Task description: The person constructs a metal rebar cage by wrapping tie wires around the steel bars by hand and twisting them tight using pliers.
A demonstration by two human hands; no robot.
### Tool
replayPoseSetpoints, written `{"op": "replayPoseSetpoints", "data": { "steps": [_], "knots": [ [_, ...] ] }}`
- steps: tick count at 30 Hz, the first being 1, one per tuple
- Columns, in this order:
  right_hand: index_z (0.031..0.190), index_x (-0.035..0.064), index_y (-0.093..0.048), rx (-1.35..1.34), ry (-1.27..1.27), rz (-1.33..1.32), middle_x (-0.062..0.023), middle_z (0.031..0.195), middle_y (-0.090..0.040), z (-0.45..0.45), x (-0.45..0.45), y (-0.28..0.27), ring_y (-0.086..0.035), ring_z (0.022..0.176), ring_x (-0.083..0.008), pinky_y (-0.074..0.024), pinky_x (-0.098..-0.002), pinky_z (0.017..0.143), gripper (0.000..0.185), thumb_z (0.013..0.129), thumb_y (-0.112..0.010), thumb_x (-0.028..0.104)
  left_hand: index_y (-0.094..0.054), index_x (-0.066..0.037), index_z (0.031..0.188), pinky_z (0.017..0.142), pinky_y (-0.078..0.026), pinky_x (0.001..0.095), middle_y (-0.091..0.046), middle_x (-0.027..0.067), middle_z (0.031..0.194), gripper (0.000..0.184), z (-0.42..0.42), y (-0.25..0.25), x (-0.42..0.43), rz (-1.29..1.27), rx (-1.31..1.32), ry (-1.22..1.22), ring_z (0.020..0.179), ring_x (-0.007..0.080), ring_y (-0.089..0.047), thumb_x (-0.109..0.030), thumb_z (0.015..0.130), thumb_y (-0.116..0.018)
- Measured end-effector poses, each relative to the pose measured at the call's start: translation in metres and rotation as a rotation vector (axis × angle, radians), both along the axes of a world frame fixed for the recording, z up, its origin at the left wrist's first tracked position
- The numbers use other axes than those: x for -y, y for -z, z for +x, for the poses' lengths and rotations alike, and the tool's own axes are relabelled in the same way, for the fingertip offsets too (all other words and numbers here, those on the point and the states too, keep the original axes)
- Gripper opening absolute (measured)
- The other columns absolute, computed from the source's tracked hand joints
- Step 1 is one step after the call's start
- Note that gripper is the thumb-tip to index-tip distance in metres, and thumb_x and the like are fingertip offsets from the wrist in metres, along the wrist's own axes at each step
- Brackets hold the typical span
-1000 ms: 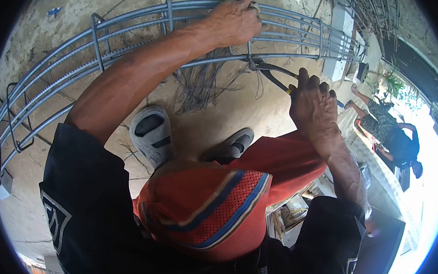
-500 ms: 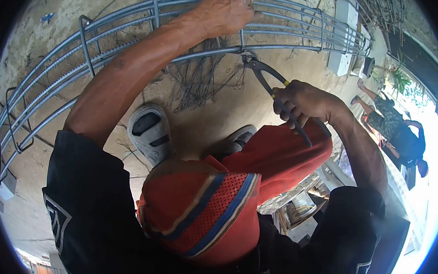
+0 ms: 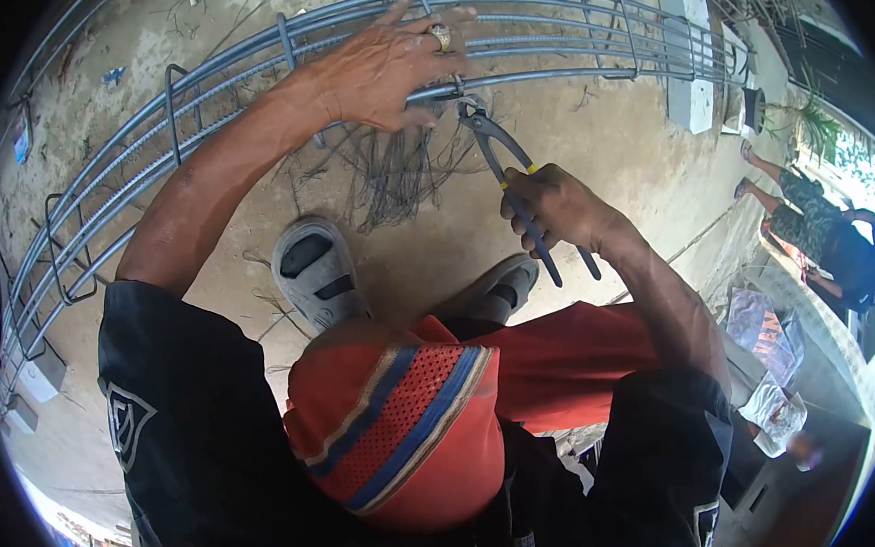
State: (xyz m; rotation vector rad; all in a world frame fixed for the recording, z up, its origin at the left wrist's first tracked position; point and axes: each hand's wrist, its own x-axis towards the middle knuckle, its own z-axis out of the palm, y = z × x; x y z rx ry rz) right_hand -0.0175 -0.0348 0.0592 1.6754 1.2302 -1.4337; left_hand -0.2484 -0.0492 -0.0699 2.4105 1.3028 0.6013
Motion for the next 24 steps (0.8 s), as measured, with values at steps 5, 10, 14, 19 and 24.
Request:
{"op": "replayPoseSetpoints", "data": {
  "steps": [5, 10, 14, 19, 24],
  "knots": [
    [0.081, -0.0069, -0.060, -0.122, -0.265, 0.317, -0.0122, 0.064, -0.059, 0.011, 0.025, 0.027, -0.061, 0.052, -0.0207, -0.0501, -0.0321, 0.053, 0.051, 0.097, -0.041, 0.038, -0.053, -0.016, 0.128, 0.111, -0.014, 0.0644, -0.046, 0.0179, 0.138, 0.049, 0.025, -0.012, 0.006, -0.017, -0.280, -0.279, 0.140, 0.0322, -0.025, -0.016, 0.081, -0.062],
    [0.078, -0.0065, -0.061, -0.021, -0.053, 0.229, -0.0114, 0.061, -0.057, 0.001, 0.024, 0.009, -0.059, 0.053, -0.0195, -0.0485, -0.0321, 0.053, 0.055, 0.097, -0.041, 0.041, -0.051, -0.012, 0.131, 0.104, -0.021, 0.0679, -0.029, 0.0261, 0.147, 0.046, 0.041, -0.016, 0.007, -0.081, -0.291, -0.417, 0.134, 0.0528, -0.023, -0.016, 0.085, -0.054],
    [0.081, -0.0056, -0.060, -0.114, 0.087, 0.128, -0.0107, 0.063, -0.058, 0.005, 0.025, 0.018, -0.060, 0.055, -0.0193, -0.0475, -0.0322, 0.054, 0.055, 0.097, -0.041, 0.044, -0.055, -0.009, 0.126, 0.106, -0.026, 0.0624, -0.029, 0.0303, 0.146, 0.045, 0.043, -0.011, 0.000, -0.053, -0.288, -0.371, 0.133, 0.0558, -0.023, -0.015, 0.081, -0.057],
    [0.082, -0.0001, -0.061, -0.121, 0.289, -0.252, -0.0092, 0.065, -0.057, 0.003, -0.006, -0.005, -0.055, 0.048, -0.0202, -0.0473, -0.0340, 0.048, 0.052, 0.099, -0.039, 0.044, -0.058, -0.006, 0.118, 0.112, -0.020, 0.0584, -0.034, 0.0345, 0.140, 0.049, 0.039, -0.009, -0.001, -0.075, -0.262, -0.315, 0.131, 0.0538, -0.030, -0.009, 0.070, -0.063],
    [0.080, -0.0007, -0.059, -0.232, 0.457, -0.538, -0.0086, 0.062, -0.057, 0.013, -0.031, 0.002, -0.054, 0.046, -0.0164, -0.0468, -0.0293, 0.044, 0.036, 0.090, -0.058, 0.034, -0.059, -0.006, 0.116, 0.116, -0.012, 0.0543, -0.039, 0.0349, 0.135, 0.056, 0.040, -0.001, 0.000, 0.002, -0.188, -0.339, 0.128, 0.0488, -0.038, -0.013, 0.062, -0.071]
  ]
}}
